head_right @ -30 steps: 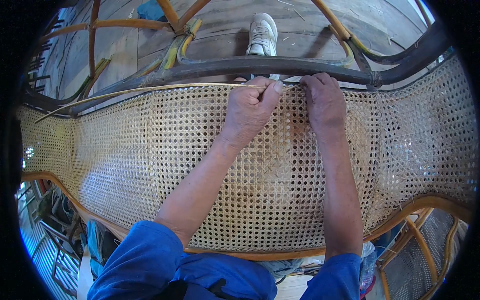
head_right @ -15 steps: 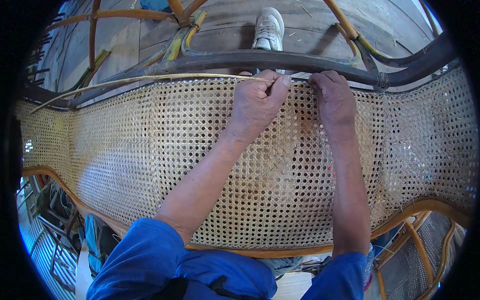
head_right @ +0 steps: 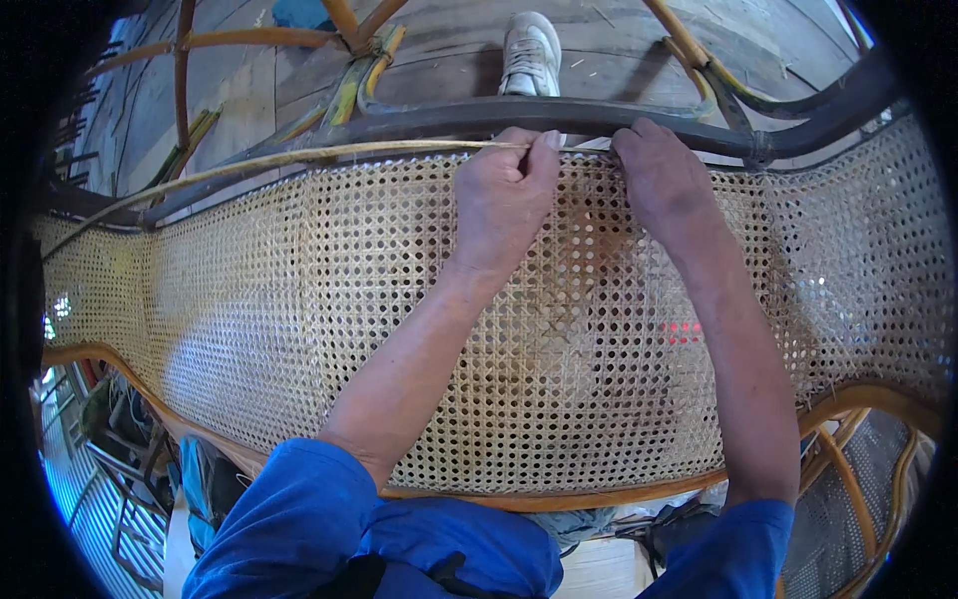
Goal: The person applies glue to the woven cane seat of a rattan chair using a red bottle. They then insert a thin cane strip into the frame and secure it by tapping with a hammer. The person works on the edge of the chair seat, weaving and hammering the strip into place.
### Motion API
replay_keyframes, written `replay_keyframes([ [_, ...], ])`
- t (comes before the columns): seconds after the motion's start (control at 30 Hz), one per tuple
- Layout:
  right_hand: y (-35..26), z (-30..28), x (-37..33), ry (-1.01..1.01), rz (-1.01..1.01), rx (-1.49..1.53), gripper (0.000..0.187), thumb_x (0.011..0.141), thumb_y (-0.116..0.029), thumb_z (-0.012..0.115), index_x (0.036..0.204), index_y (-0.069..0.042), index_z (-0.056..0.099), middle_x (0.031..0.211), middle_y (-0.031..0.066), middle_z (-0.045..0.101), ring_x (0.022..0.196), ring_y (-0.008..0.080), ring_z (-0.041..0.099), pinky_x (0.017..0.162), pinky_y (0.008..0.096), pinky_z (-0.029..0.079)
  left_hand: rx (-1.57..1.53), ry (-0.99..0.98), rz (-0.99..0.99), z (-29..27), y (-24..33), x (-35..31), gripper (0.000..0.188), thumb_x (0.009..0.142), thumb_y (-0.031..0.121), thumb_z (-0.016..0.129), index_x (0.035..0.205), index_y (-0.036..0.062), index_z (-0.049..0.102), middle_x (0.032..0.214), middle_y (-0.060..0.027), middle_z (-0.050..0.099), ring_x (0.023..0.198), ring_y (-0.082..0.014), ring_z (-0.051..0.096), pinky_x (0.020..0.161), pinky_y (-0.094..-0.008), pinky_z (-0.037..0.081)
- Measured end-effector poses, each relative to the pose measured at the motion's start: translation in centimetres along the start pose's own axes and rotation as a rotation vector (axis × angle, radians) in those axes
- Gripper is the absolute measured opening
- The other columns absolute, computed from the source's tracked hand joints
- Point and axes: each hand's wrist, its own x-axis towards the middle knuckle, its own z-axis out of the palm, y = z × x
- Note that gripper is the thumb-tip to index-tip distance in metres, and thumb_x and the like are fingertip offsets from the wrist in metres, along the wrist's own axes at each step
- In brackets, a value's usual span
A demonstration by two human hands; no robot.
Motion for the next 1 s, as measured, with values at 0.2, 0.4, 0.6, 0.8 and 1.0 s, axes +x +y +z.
replay_keyframes([
  [0.2, 0.8, 0.1, -0.2, -0.02, 0.013, 0.197, 0.012, 0.082, -0.007, 0.054, 0.092, -0.004, 0.059, 0.092, 0.0115, 0.057, 0.092, 0.0322, 0.057, 0.076, 0.0419, 0.049, 0.011, 0.012, -0.03, 0.1, -0.4, 0.3, 0.018, 0.087, 0.015, 0.059, 0.08, -0.0004, 0.063, 0.064, -0.0129, 0.058, 0.058, -0.024, 0.054, 0.056, -0.0344, 0.044],
  [0.4, -0.4, 0.1, -1.4, 0.165, -0.001, 0.131, 0.022, 0.084, -0.009, 0.056, 0.104, 0.0, 0.057, 0.099, 0.0148, 0.059, 0.093, 0.032, 0.058, 0.076, 0.0379, 0.048, -0.006, -0.021, -0.065, 0.4, -1.3, 0.2, 0.027, 0.09, 0.024, 0.059, 0.087, -0.0023, 0.066, 0.059, -0.0033, 0.055, 0.055, -0.0064, 0.046, 0.054, -0.0261, 0.041],
  [0.6, -2.4, -7.7, -16.9, 0.614, 0.661, 0.772, 0.012, 0.089, -0.006, 0.058, 0.094, 0.004, 0.06, 0.088, 0.0051, 0.061, 0.078, 0.0112, 0.054, 0.073, 0.025, 0.045, 0.107, -0.167, -0.177, -1.4, 0.6, 1.1, 0.036, 0.089, 0.033, 0.059, 0.08, -0.0015, 0.065, 0.057, -0.0022, 0.055, 0.05, -0.0076, 0.046, 0.048, -0.0265, 0.038],
  [0.8, -8.2, -6.1, -40.3, 0.82, 1.145, 0.891, 0.028, 0.097, -0.02, 0.047, 0.073, -0.005, 0.049, 0.065, -0.0008, 0.043, 0.057, 0.0075, 0.039, 0.052, 0.0228, 0.034, 0.29, -0.478, -0.21, -5.6, 5.2, -5.7, 0.04, 0.089, 0.039, 0.056, 0.078, 0.0009, 0.064, 0.062, -0.0045, 0.057, 0.054, -0.011, 0.052, 0.05, -0.0298, 0.041],
  [1.0, -16.3, 2.7, -47.8, 0.479, 1.434, 0.957, 0.022, 0.097, -0.02, 0.048, 0.093, -0.003, 0.061, 0.063, -0.0024, 0.045, 0.056, 0.0063, 0.041, 0.049, 0.0214, 0.032, -0.517, -1.051, 0.277, -7.7, 21.5, -16.0, 0.018, 0.07, 0.021, 0.065, 0.083, 0.0082, 0.061, 0.08, -0.0068, 0.06, 0.072, -0.0229, 0.059, 0.06, -0.0333, 0.048],
])
